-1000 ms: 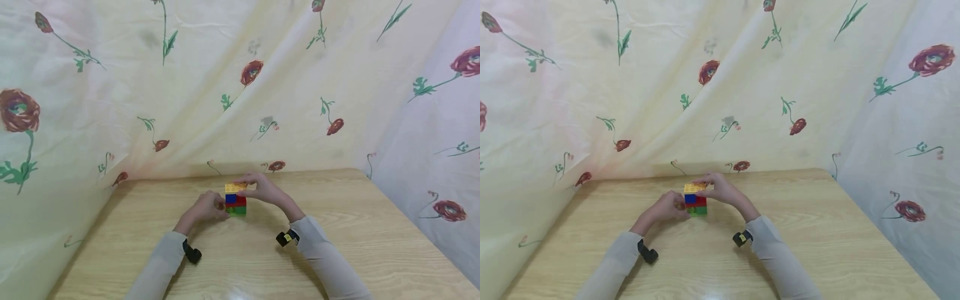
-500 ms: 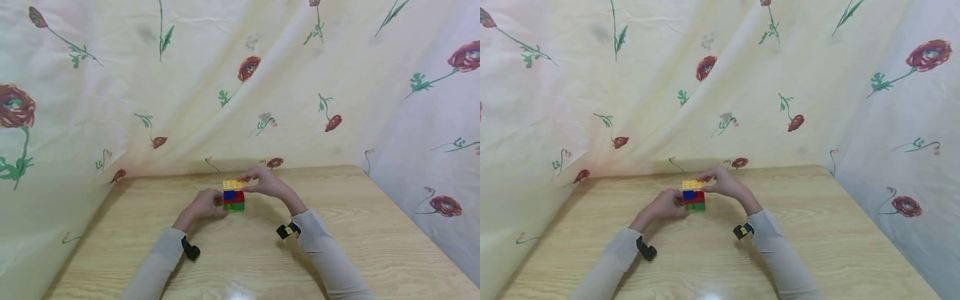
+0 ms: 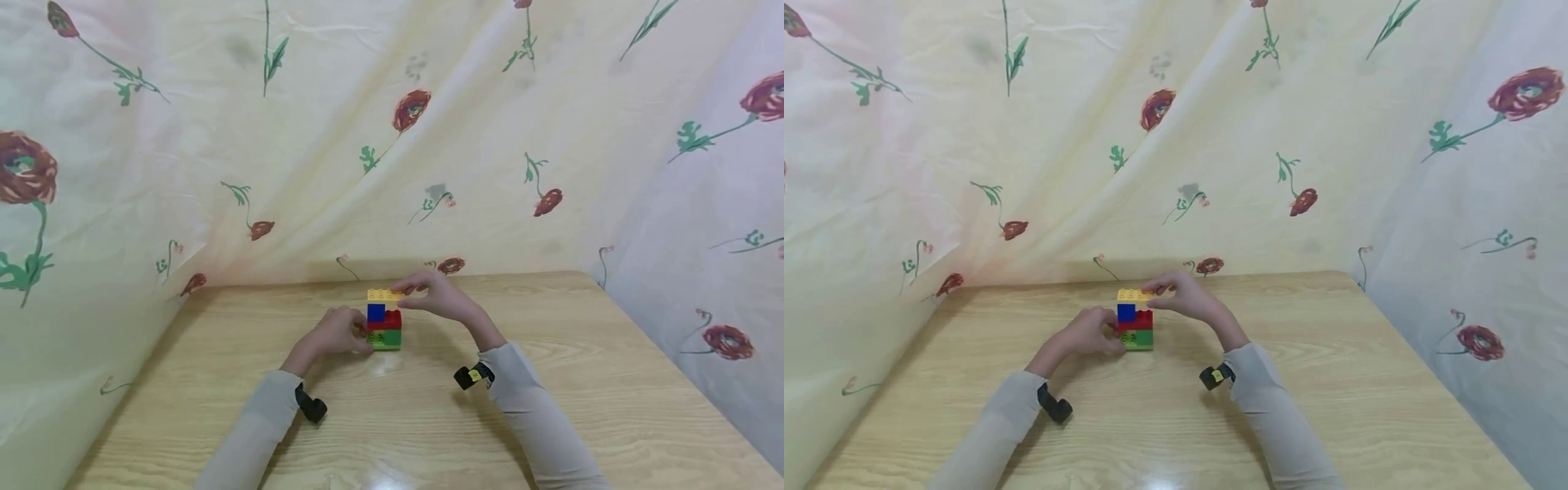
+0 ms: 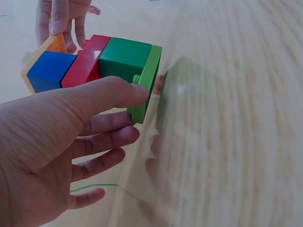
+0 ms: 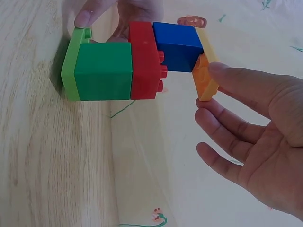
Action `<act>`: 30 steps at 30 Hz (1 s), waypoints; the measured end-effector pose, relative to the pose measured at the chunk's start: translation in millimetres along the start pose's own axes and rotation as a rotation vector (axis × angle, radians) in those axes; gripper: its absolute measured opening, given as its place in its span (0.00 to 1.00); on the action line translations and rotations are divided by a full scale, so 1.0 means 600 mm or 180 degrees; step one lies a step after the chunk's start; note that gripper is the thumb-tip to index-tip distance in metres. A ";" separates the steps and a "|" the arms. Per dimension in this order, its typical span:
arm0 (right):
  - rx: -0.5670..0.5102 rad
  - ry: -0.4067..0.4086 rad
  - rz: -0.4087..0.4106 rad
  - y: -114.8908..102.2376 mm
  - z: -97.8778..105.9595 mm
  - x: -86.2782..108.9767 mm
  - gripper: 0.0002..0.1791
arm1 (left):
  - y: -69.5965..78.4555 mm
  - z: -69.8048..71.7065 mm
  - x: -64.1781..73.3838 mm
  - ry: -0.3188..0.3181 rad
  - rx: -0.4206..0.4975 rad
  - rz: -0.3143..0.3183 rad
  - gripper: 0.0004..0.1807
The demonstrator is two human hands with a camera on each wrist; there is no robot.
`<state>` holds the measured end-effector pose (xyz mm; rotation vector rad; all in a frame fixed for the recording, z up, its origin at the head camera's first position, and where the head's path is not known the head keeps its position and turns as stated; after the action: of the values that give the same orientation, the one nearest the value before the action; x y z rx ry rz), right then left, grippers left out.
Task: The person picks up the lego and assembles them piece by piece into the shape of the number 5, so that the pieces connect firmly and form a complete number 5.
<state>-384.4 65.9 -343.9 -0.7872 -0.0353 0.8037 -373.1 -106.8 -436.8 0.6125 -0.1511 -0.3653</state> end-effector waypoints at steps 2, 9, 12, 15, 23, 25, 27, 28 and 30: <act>-0.0024 0.0024 0.0026 0.001 0.003 0.000 0.15 | 0.002 0.001 0.000 -0.0047 0.0035 0.0015 0.18; -0.0039 0.0118 0.0065 0.011 0.016 0.002 0.14 | 0.016 -0.002 -0.003 -0.0233 0.0081 -0.0084 0.17; -0.0043 0.0109 -0.0025 0.018 0.021 0.002 0.14 | 0.023 -0.005 -0.004 -0.0335 0.0113 -0.0164 0.16; -0.0091 0.0073 -0.0075 0.024 0.024 0.001 0.14 | 0.029 -0.008 -0.002 -0.0454 0.0171 -0.0211 0.16; -0.0284 -0.0111 -0.0021 0.041 0.022 -0.003 0.14 | 0.042 -0.014 0.005 -0.0725 0.0168 -0.0545 0.16; -0.0307 -0.0134 -0.0033 0.048 0.020 -0.005 0.14 | 0.043 -0.016 0.006 -0.0786 0.0139 -0.0595 0.16; -0.0330 -0.0166 -0.0066 0.057 0.016 -0.007 0.14 | 0.044 -0.019 0.007 -0.0875 0.0165 -0.0567 0.15; -0.0340 -0.0183 -0.0081 0.062 0.014 -0.008 0.14 | 0.044 -0.021 0.007 -0.0924 0.0178 -0.0547 0.15; -0.0343 -0.0217 -0.0107 0.072 0.010 -0.010 0.15 | 0.043 -0.024 0.007 -0.1017 0.0188 -0.0507 0.14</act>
<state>-417.4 84.3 -365.8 -0.8585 -0.1533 0.8016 -358.0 -81.2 -433.4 0.6232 -0.4217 -0.6141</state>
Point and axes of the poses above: each hand's wrist, its own x-axis away from the middle knuckle, its own z-axis out of the back of the hand, y = z × x, the point moved 8 cm from there along -x, towards the middle knuckle, and after that the axes turned 2 degrees about z, right-handed, at the moved point
